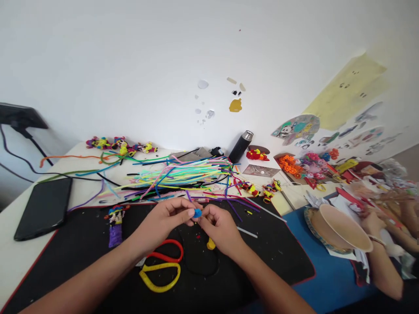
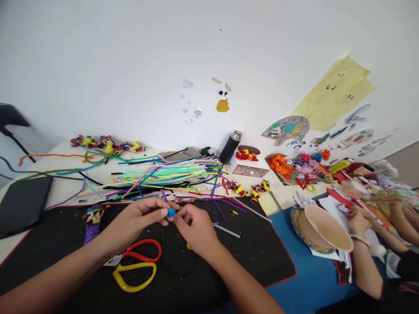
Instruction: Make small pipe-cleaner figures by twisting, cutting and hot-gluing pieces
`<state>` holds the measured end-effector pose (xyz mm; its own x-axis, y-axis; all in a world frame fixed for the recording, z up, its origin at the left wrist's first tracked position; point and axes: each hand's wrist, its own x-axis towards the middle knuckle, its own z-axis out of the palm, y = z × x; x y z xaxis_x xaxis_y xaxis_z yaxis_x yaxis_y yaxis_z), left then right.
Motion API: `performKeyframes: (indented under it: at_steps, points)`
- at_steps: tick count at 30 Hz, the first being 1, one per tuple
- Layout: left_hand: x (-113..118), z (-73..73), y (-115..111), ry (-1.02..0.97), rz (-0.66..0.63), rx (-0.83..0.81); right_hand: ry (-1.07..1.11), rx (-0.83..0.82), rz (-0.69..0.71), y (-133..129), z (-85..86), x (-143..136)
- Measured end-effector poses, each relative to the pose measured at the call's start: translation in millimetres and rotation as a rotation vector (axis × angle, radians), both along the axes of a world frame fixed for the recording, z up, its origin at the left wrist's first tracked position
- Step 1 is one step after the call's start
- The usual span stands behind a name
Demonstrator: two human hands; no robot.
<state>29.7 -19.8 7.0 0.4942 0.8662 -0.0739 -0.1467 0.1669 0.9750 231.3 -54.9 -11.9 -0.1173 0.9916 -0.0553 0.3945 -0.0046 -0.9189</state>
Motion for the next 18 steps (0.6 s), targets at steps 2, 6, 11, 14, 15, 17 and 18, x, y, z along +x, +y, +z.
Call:
performKeyframes:
  at_steps: [2,6,11,14,15,17,18]
  points:
    - [0,-0.8,-1,-0.024,0.024,0.024,-0.037,0.031,0.02,-2,-3.1,-5]
    - [-10,-2.2,-1,-0.043,0.136,0.016,-0.194,0.097,0.087,-11,-11.3,-7]
    - [-33,10.3,8,-0.07,0.288,0.024,-0.248,0.085,0.075,-23,-23.8,3]
    - [-49,25.6,19,-0.102,0.32,-0.007,-0.166,0.002,0.053,-29,-24.2,9]
    - [-55,31.3,23,-0.125,0.332,-0.035,-0.125,-0.049,0.069,-32,-22.3,11]
    - [-68,42.7,30,-0.216,0.39,-0.081,-0.019,-0.19,0.136,-37,-17.1,13]
    - [-74,47.9,32,-0.249,0.416,-0.1,0.034,-0.27,0.175,-39,-15.0,15]
